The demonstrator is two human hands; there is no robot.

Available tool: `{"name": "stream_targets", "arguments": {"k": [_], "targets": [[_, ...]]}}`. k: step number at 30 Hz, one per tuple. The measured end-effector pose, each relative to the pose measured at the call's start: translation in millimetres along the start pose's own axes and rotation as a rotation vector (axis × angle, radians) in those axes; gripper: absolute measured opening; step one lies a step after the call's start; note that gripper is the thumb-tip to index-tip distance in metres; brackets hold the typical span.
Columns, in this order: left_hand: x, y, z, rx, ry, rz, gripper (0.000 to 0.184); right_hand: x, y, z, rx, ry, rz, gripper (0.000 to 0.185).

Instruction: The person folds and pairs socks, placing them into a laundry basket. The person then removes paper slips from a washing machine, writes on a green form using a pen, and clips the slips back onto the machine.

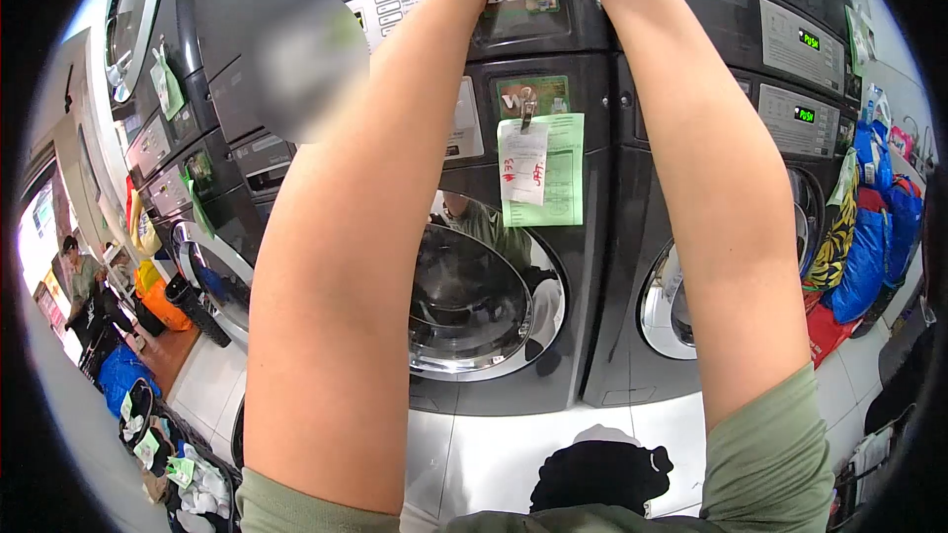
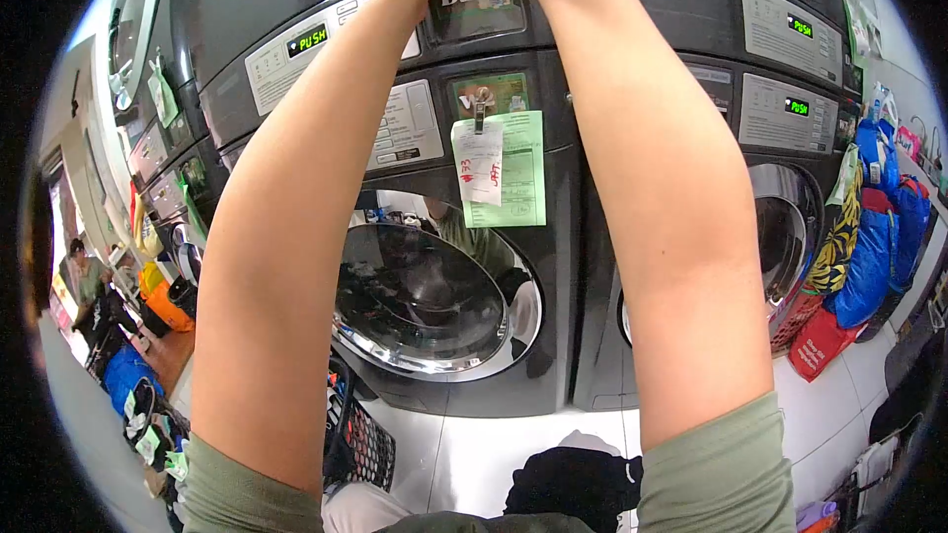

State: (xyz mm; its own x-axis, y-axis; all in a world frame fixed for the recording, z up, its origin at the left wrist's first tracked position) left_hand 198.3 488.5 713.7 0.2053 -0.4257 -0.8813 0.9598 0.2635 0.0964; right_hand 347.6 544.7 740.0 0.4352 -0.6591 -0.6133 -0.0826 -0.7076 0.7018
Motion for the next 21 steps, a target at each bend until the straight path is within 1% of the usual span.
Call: {"name": "stream_targets", "arguments": {"k": [1,3,5,7,8,9,10,11,12,13,14,15,16,18,19,20,21], "targets": [[7,-1,6,-0.079,0.075,0.056,0.006,-13,-7,-4,-0.006,-0.026,-0.017,0.014],[13,-2,9,-0.135,0.078,0.063,0.007,-33,-18,-13,-0.016,-0.081,-0.049,0.011],[12,-3,6,-0.152,0.043,0.047,0.008,-21,-5,-7,0.301,-0.207,-0.143,0.01],[1,-6,-11,-0.06,0.056,0.009,0.011,16,11,8,0.621,-0.344,-0.192,0.012],[26,-12,14,0.115,0.002,-0.064,0.017,43,10,9,0.786,-0.416,-0.179,0.014],[-12,-28,-18,-0.381,0.531,0.035,0.026,83,10,5,0.964,-0.482,-0.145,0.016],[30,-35,14,-0.725,0.162,-0.088,0.045,139,18,3,1.18,-0.496,-0.126,0.028],[74,-33,24,-0.409,0.067,-0.207,0.049,199,23,12,1.282,-0.538,-0.024,0.026],[119,-31,34,-0.051,-0.067,-0.294,0.055,247,28,35,1.47,-0.618,0.256,0.023],[165,-28,43,0.246,-0.217,-0.344,0.061,297,33,57,1.621,-0.638,0.559,0.02],[223,-21,41,0.44,-0.29,-0.59,0.086,341,5,55,1.639,-0.675,0.471,0.019],[282,-11,49,0.466,-0.316,-0.645,0.09,391,-22,53,1.659,-0.711,0.379,0.018],[346,2,59,0.422,-0.333,-0.654,0.096,443,-38,58,1.679,-0.743,0.274,0.017],[454,19,71,0.37,-0.441,-0.708,0.114,523,-62,87,1.437,-0.66,0.505,0.017],[491,14,65,0.359,-0.531,-0.713,0.108,557,-69,99,1.439,-0.595,0.571,0.019],[526,20,70,0.403,-0.669,-0.688,0.105,593,-74,104,1.421,-0.527,0.619,0.02],[557,14,61,0.424,-0.856,-0.704,0.093,623,-73,102,1.48,-0.45,0.684,0.023]]}}
Point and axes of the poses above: each hand's wrist, its own x-axis away from the middle knuckle, its own y-axis out of the palm, z = x × y, the point moved 3 cm from there along -x, towards the middle knuckle, and after that the axes turned 2 degrees about -x, right-handed, at the moved point
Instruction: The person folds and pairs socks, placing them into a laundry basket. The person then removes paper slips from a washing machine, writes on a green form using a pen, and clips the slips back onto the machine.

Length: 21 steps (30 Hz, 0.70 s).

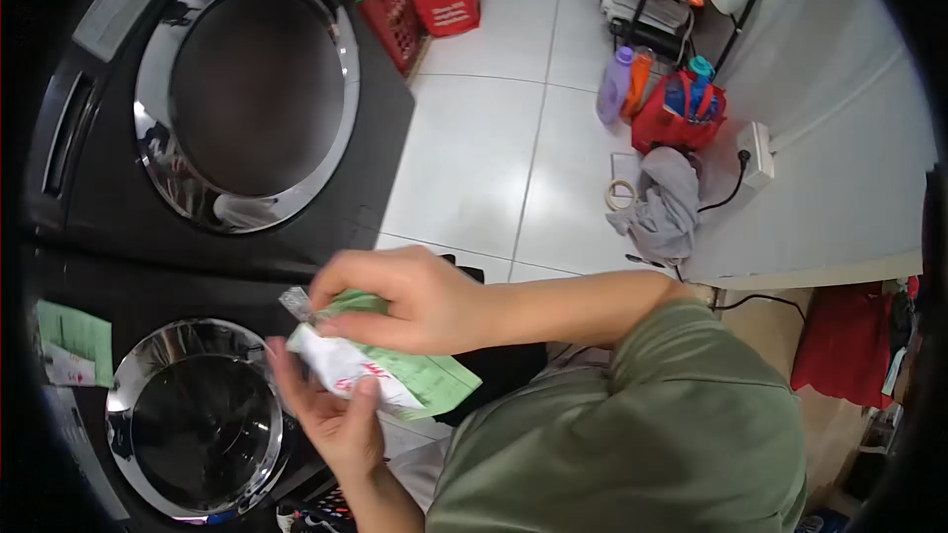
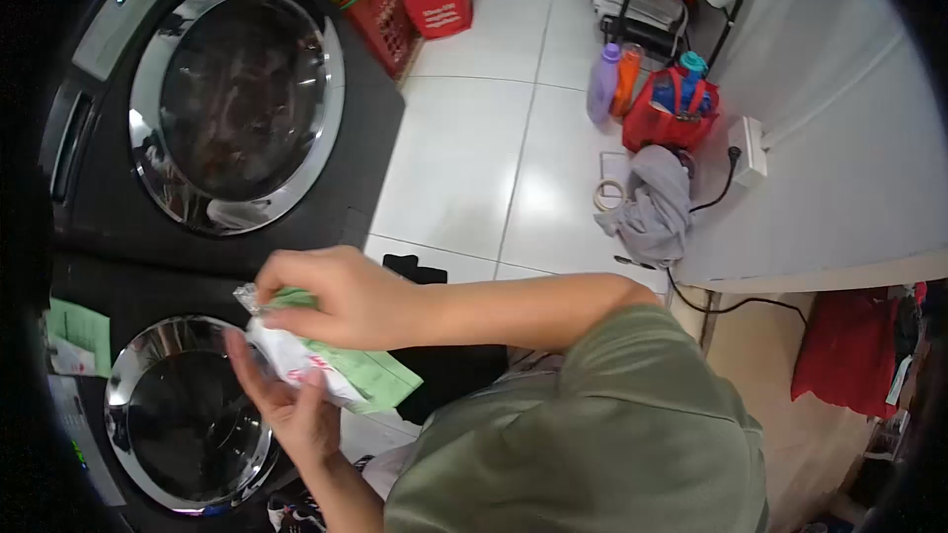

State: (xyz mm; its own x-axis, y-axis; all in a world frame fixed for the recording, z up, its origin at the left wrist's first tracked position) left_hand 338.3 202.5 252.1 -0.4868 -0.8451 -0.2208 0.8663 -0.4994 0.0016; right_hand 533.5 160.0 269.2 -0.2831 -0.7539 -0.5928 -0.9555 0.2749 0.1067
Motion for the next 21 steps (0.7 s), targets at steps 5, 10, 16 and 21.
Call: {"name": "stream_targets", "arguments": {"k": [5,10,16,21], "targets": [[47,21,-51,0.295,-0.378,-0.009,0.047,117,-195,63,0.418,0.354,0.168,0.03],[47,47,-62,0.186,-0.447,0.069,0.047,318,-403,98,1.641,1.339,0.231,0.034],[63,68,-77,-0.044,-0.51,-0.023,0.08,442,-395,127,1.671,1.168,0.342,0.048],[68,68,-77,-0.758,-0.226,-0.209,0.104,475,-340,188,1.178,1.732,-0.073,0.029]]}}
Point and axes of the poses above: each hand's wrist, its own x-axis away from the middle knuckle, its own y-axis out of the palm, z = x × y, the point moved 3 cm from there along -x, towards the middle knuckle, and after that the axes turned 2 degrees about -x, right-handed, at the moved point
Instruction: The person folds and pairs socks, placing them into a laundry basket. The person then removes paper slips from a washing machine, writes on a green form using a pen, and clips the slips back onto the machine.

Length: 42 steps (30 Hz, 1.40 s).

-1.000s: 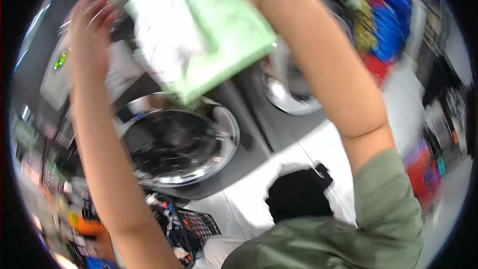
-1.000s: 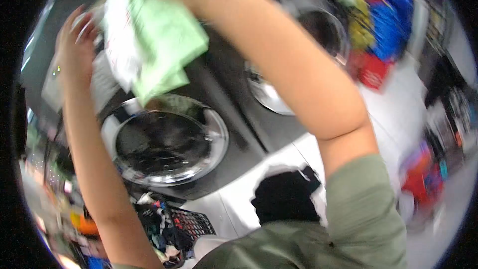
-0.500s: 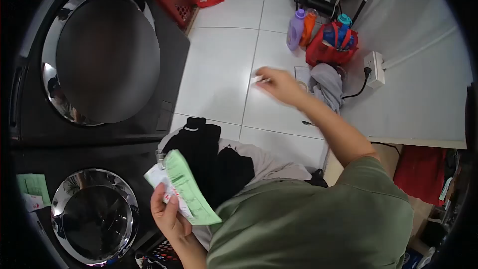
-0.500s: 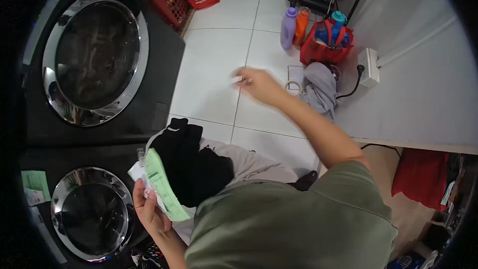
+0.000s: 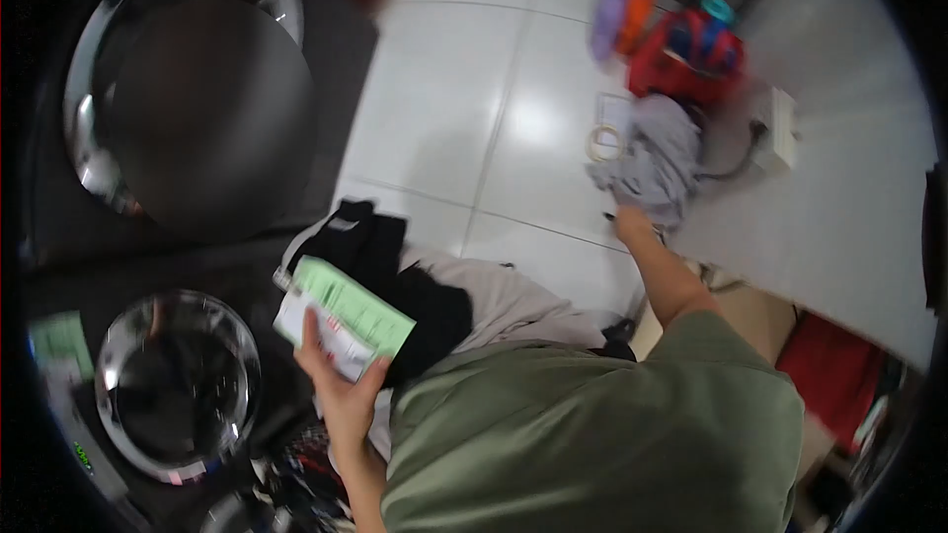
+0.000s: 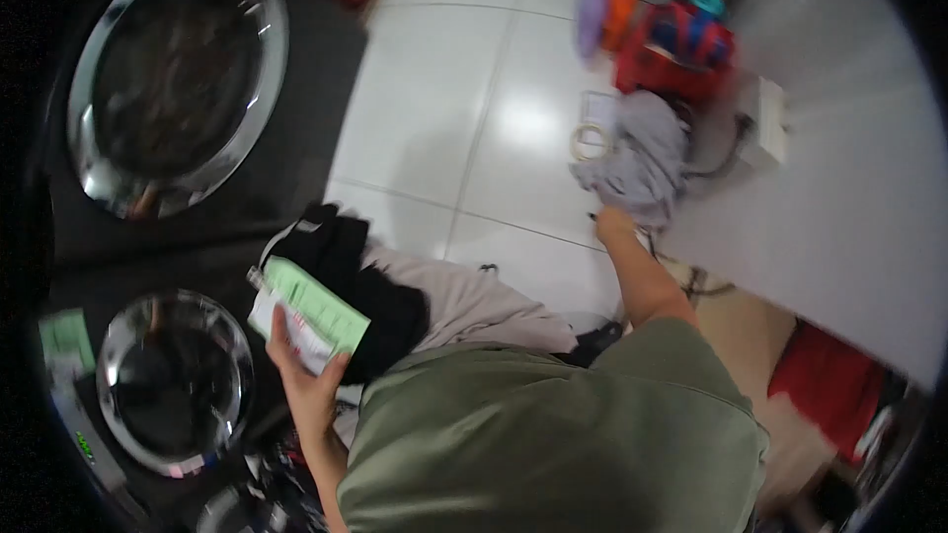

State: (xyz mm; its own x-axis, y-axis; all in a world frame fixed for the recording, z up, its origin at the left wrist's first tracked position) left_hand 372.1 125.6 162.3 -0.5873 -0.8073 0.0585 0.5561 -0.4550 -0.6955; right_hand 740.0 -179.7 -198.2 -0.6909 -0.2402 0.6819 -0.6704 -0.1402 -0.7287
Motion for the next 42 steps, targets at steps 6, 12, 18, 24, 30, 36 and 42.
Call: {"name": "stream_targets", "arguments": {"k": [6,12,18,24,30,36,42], "targets": [[-3,3,1,-0.035,0.018,0.122,0.088,-79,118,36,0.245,-0.009,0.153,0.041],[-6,4,-16,0.268,-0.136,0.301,0.045,-20,19,-52,0.189,-0.333,0.138,0.032],[5,12,-39,0.802,-0.283,0.385,0.032,42,-123,-199,-1.146,-0.811,0.159,0.008],[15,18,-38,0.737,-0.18,0.456,0.038,241,-203,-307,-1.632,-1.459,-0.376,0.017],[25,17,-39,0.821,-0.195,0.505,0.041,332,-141,-358,-1.313,-1.267,-0.62,0.015],[31,8,-36,0.966,-0.254,0.496,0.041,324,-117,-362,-1.058,-1.372,-0.462,0.012],[29,11,-43,0.996,-0.209,0.505,0.04,331,-120,-356,-0.922,-1.587,-0.261,0.012]]}}
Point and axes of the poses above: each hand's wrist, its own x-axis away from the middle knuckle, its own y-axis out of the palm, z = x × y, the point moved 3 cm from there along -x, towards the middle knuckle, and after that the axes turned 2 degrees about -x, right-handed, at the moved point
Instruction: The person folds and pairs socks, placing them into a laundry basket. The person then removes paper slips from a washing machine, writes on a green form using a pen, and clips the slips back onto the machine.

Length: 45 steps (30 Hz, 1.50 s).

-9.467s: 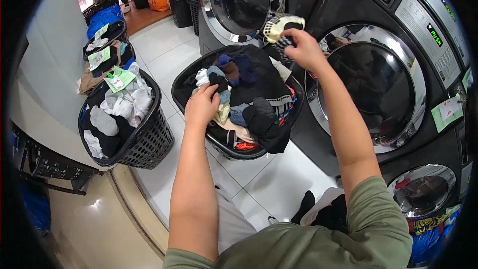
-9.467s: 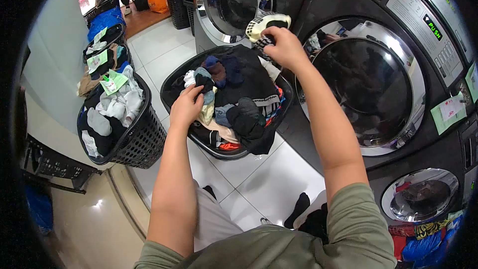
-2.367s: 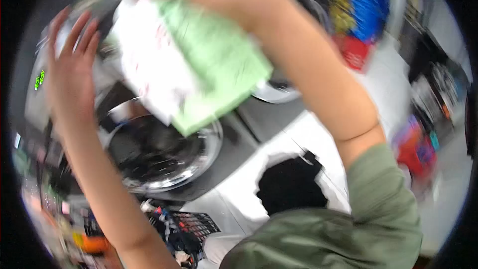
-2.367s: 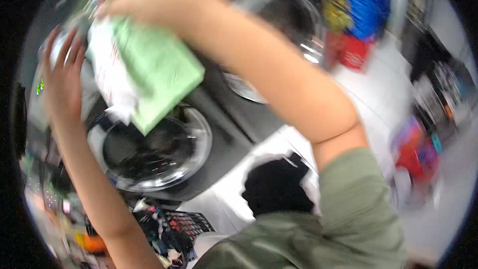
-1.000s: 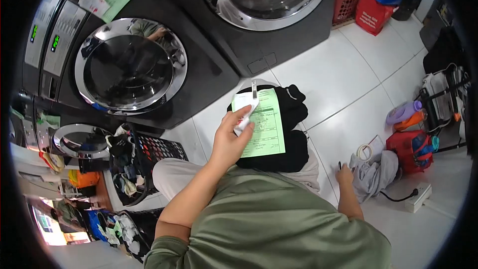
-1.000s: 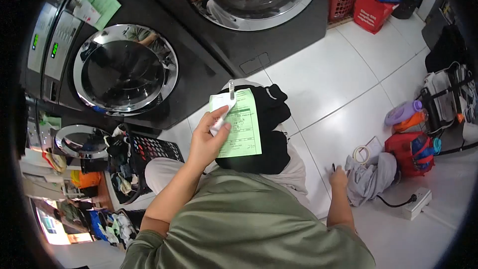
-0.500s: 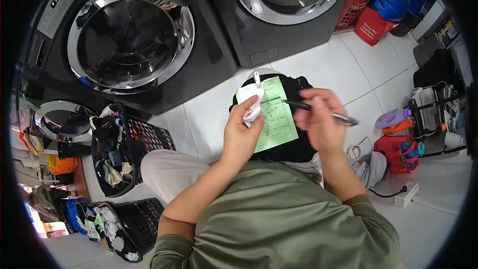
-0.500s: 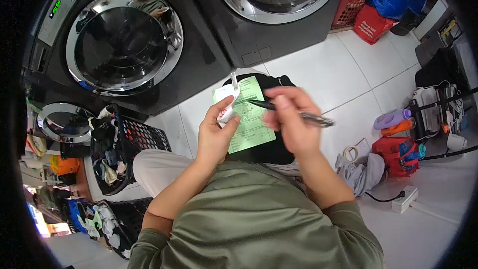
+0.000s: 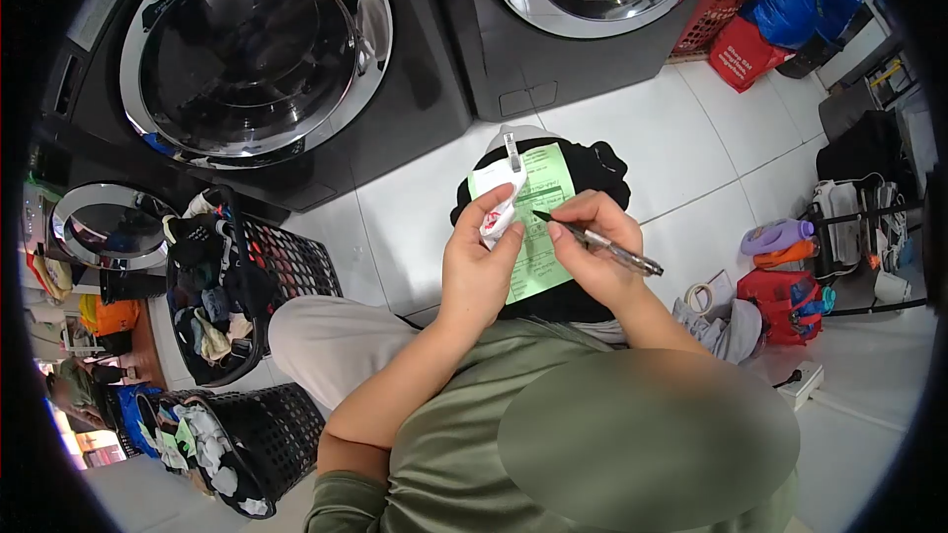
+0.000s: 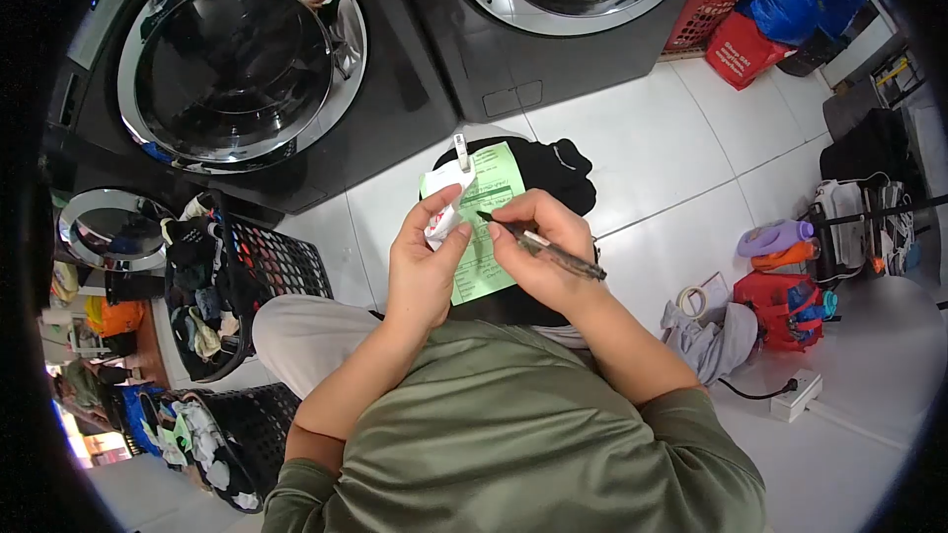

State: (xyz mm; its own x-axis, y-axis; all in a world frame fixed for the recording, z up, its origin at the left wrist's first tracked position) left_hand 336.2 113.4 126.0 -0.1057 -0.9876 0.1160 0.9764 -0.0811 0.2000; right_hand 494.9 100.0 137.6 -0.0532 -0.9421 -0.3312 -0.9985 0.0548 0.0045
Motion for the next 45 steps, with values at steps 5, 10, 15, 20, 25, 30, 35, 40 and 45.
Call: {"name": "stream_targets", "arguments": {"k": [5,10,15,20,25,30,35,40,45], "targets": [[1,-2,-1,0.015,0.012,-0.013,0.039,5,0,3,0.12,-0.037,0.041,0.011],[0,-2,-2,0.042,-0.001,-0.013,0.038,6,2,6,0.145,-0.108,0.053,0.011],[-1,-2,-7,0.005,0.001,-0.018,0.039,6,-13,-12,0.179,-0.172,-0.009,0.008],[-5,-12,-20,-0.22,0.16,0.025,0.038,32,-100,-116,-0.283,-0.784,0.053,0.011],[-10,-8,-25,-0.064,0.072,-0.012,0.037,17,-20,-249,-0.39,-1.353,-0.5,0.038],[-7,-7,-20,-0.137,0.111,0.02,0.036,17,-2,-246,-0.42,-1.358,-0.429,0.039],[-6,-9,-19,-0.173,0.126,0.027,0.037,27,0,-246,-0.437,-1.361,-0.394,0.033],[-8,-8,-25,-0.078,0.107,0.008,0.037,27,7,-247,-0.474,-1.293,-0.396,0.026],[-6,-11,-21,-0.127,0.09,0.006,0.037,35,-2,-247,-0.423,-1.295,-0.47,0.018]]}}
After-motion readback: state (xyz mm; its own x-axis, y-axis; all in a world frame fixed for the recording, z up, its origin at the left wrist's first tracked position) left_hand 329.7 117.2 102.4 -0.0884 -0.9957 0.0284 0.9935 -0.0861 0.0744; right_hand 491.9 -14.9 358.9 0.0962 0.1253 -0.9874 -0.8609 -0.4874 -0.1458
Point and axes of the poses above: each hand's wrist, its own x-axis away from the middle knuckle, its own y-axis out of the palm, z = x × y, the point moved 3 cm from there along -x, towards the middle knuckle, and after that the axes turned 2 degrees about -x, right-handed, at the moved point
